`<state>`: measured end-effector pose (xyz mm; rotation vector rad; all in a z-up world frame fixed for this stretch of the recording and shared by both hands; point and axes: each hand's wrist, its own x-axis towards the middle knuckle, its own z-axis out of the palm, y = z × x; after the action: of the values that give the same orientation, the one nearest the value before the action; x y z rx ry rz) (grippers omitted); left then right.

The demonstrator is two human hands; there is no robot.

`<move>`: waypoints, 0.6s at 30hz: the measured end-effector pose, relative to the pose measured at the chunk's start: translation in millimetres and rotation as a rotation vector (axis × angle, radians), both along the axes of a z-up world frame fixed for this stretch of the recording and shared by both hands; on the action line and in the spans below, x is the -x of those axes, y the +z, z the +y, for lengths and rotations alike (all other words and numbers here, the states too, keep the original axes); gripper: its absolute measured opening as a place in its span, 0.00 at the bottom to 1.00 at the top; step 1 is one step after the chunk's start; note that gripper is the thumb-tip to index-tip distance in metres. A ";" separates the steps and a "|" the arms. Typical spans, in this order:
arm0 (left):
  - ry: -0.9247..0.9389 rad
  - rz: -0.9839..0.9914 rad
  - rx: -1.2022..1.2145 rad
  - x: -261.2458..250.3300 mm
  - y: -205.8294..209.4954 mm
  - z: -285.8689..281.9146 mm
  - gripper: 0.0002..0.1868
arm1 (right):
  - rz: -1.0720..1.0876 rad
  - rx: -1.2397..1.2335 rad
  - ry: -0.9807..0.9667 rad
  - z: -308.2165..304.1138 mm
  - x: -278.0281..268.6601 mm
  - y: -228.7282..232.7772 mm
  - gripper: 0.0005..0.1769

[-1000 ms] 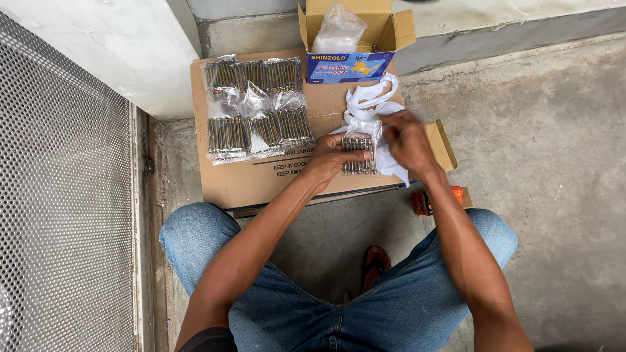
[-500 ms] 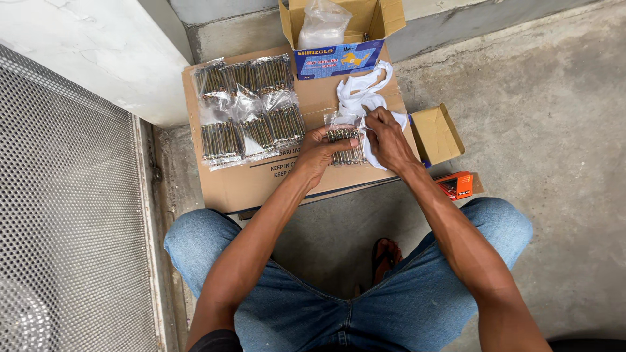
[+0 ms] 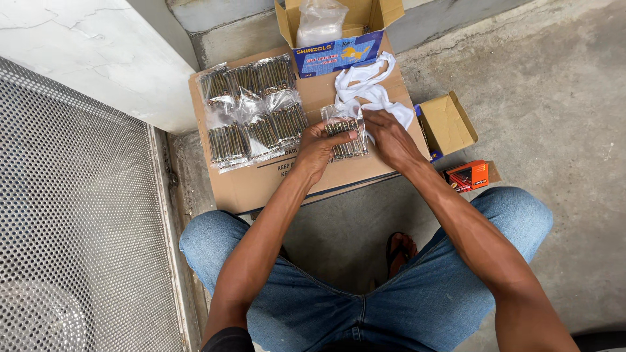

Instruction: The person places metal bolts into small plastic bags, counts them, and then places the bags into a cardboard box.

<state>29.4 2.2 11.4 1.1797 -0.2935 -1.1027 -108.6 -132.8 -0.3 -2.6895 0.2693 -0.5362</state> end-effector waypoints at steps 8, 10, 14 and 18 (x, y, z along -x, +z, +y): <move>-0.003 -0.002 -0.004 3.8 15.3 0.6 0.22 | -0.126 -0.073 -0.133 -11.9 -5.1 -18.6 0.08; -0.008 -0.011 -0.003 4.5 18.7 0.5 0.22 | -0.105 -0.148 -0.130 -4.5 -4.6 0.8 0.11; -0.008 -0.018 -0.011 2.2 12.3 0.1 0.22 | -0.021 -0.072 -0.003 15.3 -3.1 42.1 0.14; -0.015 -0.044 -0.020 2.8 12.7 -0.1 0.22 | -0.093 -0.093 -0.019 3.2 -3.2 12.8 0.17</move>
<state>26.6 2.1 24.1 1.2224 -0.3269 -1.0961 -105.3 -129.6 12.5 -2.5671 0.2869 -0.6365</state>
